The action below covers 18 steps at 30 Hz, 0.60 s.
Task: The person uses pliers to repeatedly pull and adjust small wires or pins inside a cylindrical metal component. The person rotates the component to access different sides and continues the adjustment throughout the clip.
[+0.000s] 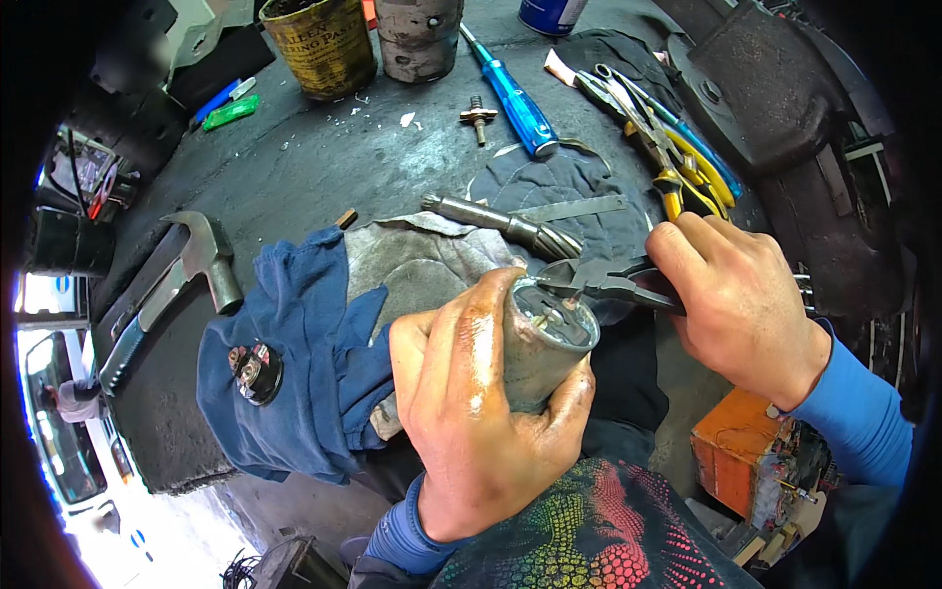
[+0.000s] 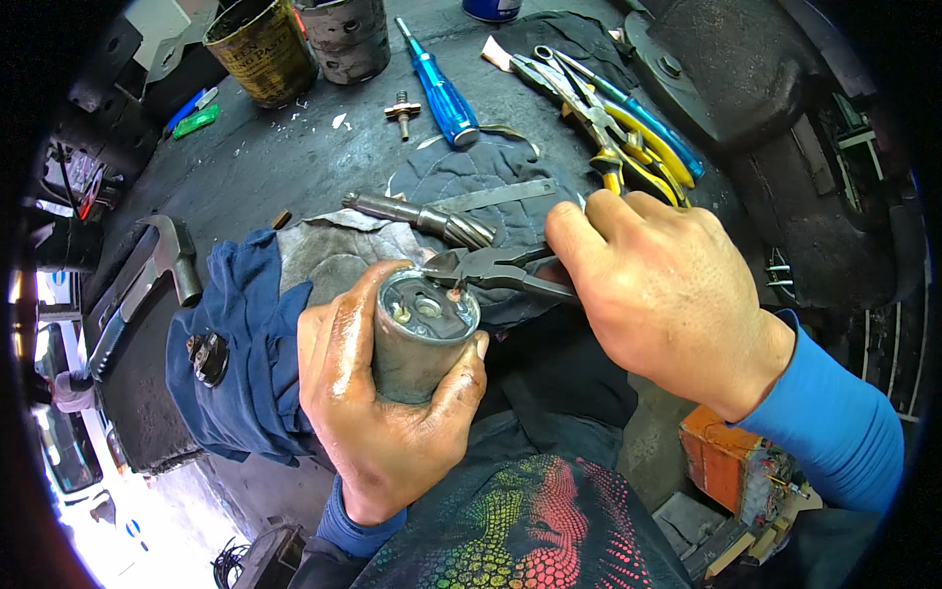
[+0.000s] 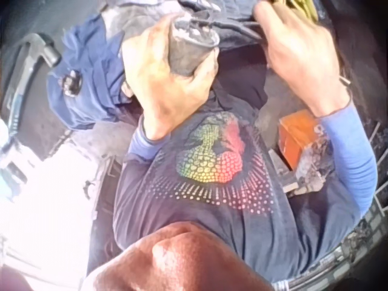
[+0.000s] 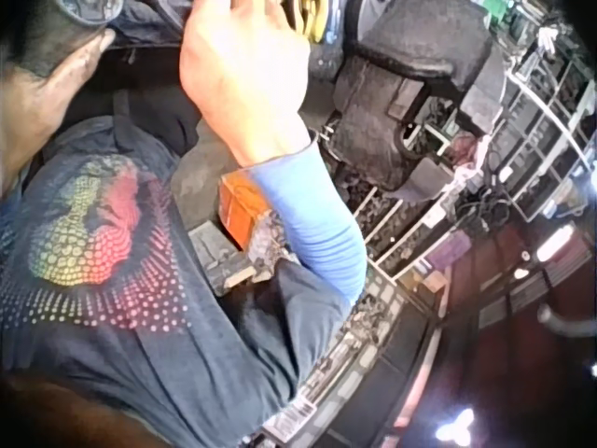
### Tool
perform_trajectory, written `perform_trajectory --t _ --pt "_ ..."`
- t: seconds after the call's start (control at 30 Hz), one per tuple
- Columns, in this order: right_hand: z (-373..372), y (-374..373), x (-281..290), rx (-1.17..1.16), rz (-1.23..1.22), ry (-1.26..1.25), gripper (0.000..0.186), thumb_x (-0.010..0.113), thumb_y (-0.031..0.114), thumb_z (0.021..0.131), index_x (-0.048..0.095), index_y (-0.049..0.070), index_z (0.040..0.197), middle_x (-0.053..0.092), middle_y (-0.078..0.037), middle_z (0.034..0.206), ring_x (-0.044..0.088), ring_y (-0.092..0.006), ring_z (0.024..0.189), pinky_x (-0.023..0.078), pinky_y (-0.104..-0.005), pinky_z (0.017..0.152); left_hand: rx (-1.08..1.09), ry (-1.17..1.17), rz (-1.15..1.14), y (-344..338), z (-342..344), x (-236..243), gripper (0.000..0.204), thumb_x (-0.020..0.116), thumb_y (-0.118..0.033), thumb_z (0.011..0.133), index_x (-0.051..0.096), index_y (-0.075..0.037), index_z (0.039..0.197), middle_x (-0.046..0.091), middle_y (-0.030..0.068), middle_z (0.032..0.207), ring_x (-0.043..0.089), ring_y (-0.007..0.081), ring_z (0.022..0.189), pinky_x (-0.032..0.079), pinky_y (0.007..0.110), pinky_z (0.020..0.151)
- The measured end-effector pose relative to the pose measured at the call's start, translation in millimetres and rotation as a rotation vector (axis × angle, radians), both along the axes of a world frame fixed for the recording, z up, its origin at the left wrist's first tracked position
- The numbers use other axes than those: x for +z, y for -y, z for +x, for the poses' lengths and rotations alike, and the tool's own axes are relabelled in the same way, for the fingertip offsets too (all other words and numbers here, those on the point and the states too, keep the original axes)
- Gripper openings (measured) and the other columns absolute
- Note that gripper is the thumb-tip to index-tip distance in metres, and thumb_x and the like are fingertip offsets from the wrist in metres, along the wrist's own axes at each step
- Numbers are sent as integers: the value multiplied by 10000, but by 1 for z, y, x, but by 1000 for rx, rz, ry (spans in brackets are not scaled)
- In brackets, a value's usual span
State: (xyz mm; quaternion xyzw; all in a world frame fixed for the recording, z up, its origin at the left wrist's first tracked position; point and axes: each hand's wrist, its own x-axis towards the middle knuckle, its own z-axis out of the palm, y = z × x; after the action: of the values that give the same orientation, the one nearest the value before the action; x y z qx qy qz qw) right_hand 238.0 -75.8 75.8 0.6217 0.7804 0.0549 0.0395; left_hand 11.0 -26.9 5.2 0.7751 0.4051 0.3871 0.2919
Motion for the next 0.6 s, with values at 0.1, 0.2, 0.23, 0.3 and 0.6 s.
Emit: perform_trajectory --t 0.1,0.2,0.23,0.3,0.6 --pt "4 0 2 -60 -82 -82 214 735 63 881 601 43 1047 685 -145 873 751 -394 833 609 -507 672 -15 26 16 -3 2 -3 626 965 -100 716 748 3 1294 783 126 1092 657 337 1003 536 428 923" --pt "4 -1 6 -126 -177 -177 261 771 56 854 613 28 1060 719 -190 890 751 -446 862 614 -537 710 -38 60 25 -5 3 -7 630 967 -101 716 748 4 1297 789 121 1086 656 335 1001 536 429 922" --pt "3 -3 7 -144 -211 -215 274 784 55 846 618 22 1061 731 -207 892 750 -463 869 615 -547 723 -38 56 20 -6 2 -7 633 966 -101 714 747 5 1298 790 119 1084 655 335 1001 535 429 921" --pt "0 -7 10 -185 -294 -297 246 803 68 867 635 8 1036 735 -240 875 747 -479 871 610 -549 745 -39 55 10 -7 -1 -7 637 966 -99 711 746 7 1299 791 120 1085 655 336 1001 536 431 921" --pt "8 -21 18 -283 -556 -538 242 842 195 971 717 -12 977 738 -285 867 748 -493 899 578 -530 785 -67 83 16 -10 -4 -8 648 960 -97 701 740 19 1299 791 141 1115 669 347 1022 548 442 940"
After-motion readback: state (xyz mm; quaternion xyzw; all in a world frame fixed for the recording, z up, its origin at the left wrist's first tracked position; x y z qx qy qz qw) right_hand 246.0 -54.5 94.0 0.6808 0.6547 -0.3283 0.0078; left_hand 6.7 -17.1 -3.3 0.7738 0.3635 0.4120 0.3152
